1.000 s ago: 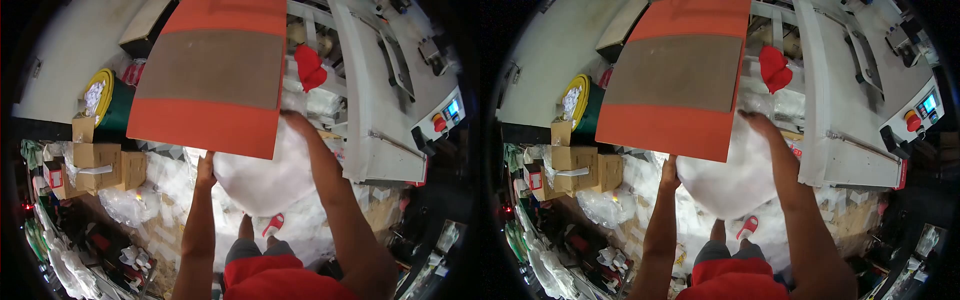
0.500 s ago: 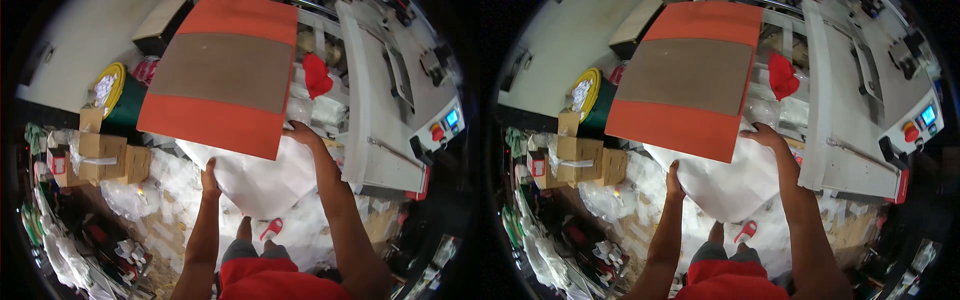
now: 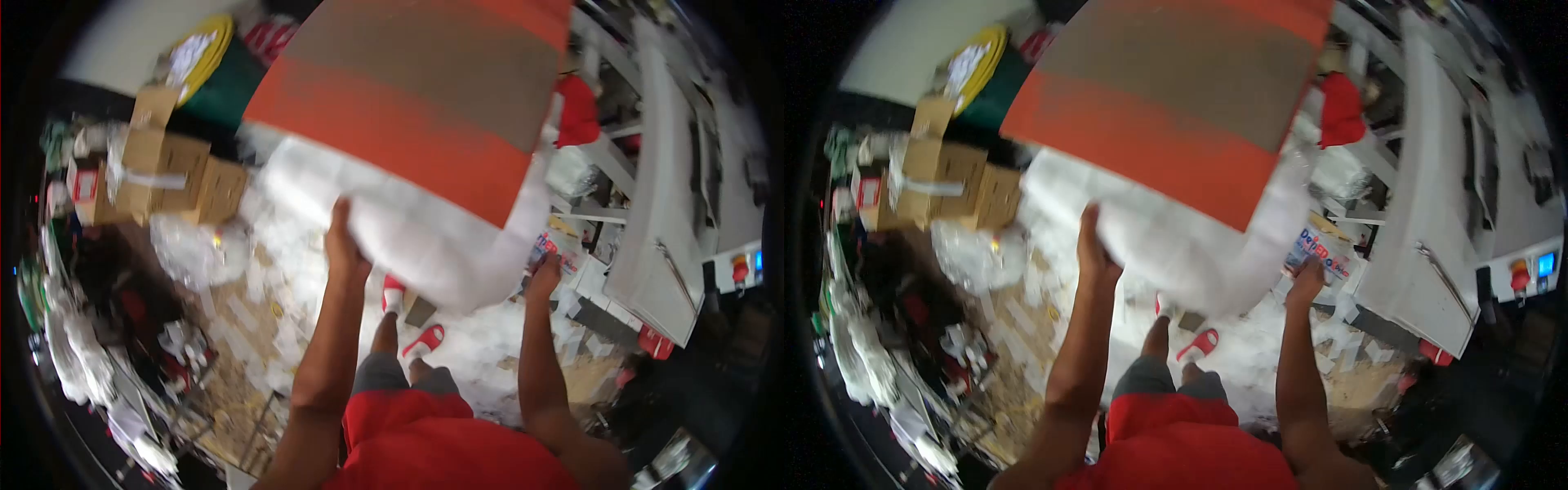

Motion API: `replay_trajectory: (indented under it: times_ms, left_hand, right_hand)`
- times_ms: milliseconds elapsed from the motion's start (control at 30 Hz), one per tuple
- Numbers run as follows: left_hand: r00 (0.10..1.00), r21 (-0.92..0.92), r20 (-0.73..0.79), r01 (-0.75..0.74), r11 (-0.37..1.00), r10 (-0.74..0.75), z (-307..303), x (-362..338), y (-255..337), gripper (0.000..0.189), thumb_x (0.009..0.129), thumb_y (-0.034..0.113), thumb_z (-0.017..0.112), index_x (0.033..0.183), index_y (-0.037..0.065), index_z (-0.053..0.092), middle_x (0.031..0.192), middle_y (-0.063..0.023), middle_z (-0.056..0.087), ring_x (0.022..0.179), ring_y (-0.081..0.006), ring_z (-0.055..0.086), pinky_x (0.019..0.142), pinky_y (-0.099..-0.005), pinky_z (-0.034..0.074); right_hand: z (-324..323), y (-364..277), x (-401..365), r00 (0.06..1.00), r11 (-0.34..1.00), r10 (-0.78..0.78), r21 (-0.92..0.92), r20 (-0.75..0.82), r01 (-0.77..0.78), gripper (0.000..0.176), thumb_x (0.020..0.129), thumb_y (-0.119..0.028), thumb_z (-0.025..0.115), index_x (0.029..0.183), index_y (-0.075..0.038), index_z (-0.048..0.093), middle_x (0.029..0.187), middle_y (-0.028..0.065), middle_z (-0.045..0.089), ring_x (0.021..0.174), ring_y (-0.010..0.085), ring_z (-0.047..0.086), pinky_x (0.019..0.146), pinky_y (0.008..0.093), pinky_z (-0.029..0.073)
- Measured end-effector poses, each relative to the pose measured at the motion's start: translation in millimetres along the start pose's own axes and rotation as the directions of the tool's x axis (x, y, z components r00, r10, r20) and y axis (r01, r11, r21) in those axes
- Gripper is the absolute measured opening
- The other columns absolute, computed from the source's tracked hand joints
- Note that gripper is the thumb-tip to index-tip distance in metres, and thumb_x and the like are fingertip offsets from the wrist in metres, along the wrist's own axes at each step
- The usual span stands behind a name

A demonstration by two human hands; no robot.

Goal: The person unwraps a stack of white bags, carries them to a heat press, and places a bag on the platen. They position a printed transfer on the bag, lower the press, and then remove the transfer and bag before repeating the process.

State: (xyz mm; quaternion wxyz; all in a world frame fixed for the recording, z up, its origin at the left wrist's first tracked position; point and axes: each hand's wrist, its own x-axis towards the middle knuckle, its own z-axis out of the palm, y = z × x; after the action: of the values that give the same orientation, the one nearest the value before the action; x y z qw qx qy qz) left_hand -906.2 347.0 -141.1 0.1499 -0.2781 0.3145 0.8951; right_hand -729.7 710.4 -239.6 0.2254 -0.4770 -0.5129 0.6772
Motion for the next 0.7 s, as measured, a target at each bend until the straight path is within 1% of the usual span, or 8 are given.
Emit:
replay_trajectory:
  times_ms: [67,167,267,333,433,500,600,700]
  left_hand:
    - [0.998,-0.064,-0.019,-0.068,0.996,0.067,23.0,13.0,0.1,0.046,0.091,0.020,0.068,0.128,-0.001,0.052,0.118,-0.0133,0.063,0.107,-0.0266,0.063,0.093,-0.0400,0.053]
    - [0.963,-0.114,0.078,-0.249,0.962,0.259,39.5,37.3,-6.5,0.044,0.083,0.007,0.072,0.122,-0.001,0.053,0.113,-0.0117,0.063,0.104,-0.0238,0.062,0.090,-0.0392,0.053]
    - [0.963,-0.004,-0.006,-0.269,0.963,0.269,36.9,40.5,-1.5,0.037,0.075,0.011,0.078,0.105,0.003,0.058,0.078,-0.0036,0.061,0.050,-0.0103,0.047,0.040,-0.0270,0.034]
    - [0.970,0.060,-0.002,-0.242,0.969,0.242,26.1,36.8,0.1,0.043,0.075,0.016,0.080,0.107,-0.004,0.058,0.089,-0.0110,0.065,0.068,-0.0196,0.062,0.057,-0.0332,0.050]
    - [0.981,0.192,-0.085,-0.153,0.969,0.172,4.1,35.0,-1.2,0.049,0.075,0.021,0.082,0.108,-0.009,0.060,0.100,-0.0161,0.068,0.081,-0.0254,0.069,0.069,-0.0380,0.059]
    - [0.973,0.222,-0.099,-0.184,0.958,0.210,-7.7,13.6,6.9,0.106,0.066,0.027,0.084,0.138,-0.016,0.018,0.120,-0.0276,0.055,0.095,-0.0322,0.065,0.079,-0.0400,0.057]
    - [0.979,0.276,-0.109,-0.138,0.951,0.173,-18.8,7.6,12.1,0.107,0.069,0.030,0.082,0.140,-0.015,0.016,0.120,-0.0273,0.056,0.097,-0.0326,0.064,0.080,-0.0421,0.056]
    - [0.965,0.406,0.095,-0.262,0.876,0.244,-29.5,3.7,17.8,0.098,0.081,0.045,0.074,0.141,-0.017,0.028,0.130,-0.0245,0.056,0.111,-0.0288,0.058,0.091,-0.0385,0.048]
  right_hand:
    - [-17.7,57.2,-62.7,0.992,0.936,0.095,-0.348,0.081,-0.061,0.023,0.095,-0.025,0.055,0.081,-0.007,0.056,0.063,0.0033,0.050,0.050,0.0127,0.049,0.049,0.0297,0.047]
    - [-3.1,96.3,-121.0,0.759,0.764,0.596,-0.475,0.264,-0.435,0.021,0.092,-0.027,0.060,0.101,-0.008,0.058,0.079,0.0067,0.061,0.067,0.0180,0.064,0.067,0.0315,0.055]
    - [-10.0,182.8,-107.4,0.656,0.672,0.693,-0.598,0.300,-0.437,0.033,0.091,-0.032,0.062,0.114,-0.008,0.057,0.095,0.0076,0.062,0.079,0.0203,0.064,0.072,0.0357,0.055]
    - [-14.6,231.0,-91.8,0.607,0.604,0.741,-0.681,0.288,-0.414,0.037,0.091,-0.033,0.063,0.118,-0.008,0.056,0.102,0.0083,0.061,0.085,0.0218,0.063,0.073,0.0371,0.054]
    - [-26.2,281.3,-50.5,0.720,0.588,0.679,-0.692,0.143,-0.418,0.058,0.086,-0.036,0.070,0.134,-0.012,0.048,0.117,0.0090,0.056,0.100,0.0293,0.058,0.082,0.0437,0.052]
    - [-36.1,306.4,-15.9,0.808,0.600,0.588,-0.682,0.023,-0.417,0.062,0.085,-0.040,0.072,0.137,-0.018,0.047,0.122,0.0076,0.052,0.104,0.0281,0.053,0.083,0.0435,0.051]
    - [-57.4,346.2,61.0,0.931,0.664,0.338,-0.735,0.135,-0.134,0.060,0.087,-0.036,0.066,0.139,-0.016,0.046,0.127,0.0090,0.050,0.110,0.0270,0.049,0.088,0.0422,0.047]
    - [-73.2,397.3,146.0,0.875,0.594,0.156,-0.751,0.458,0.287,0.057,0.089,-0.028,0.059,0.142,-0.014,0.044,0.134,0.0117,0.049,0.122,0.0270,0.045,0.100,0.0423,0.041]
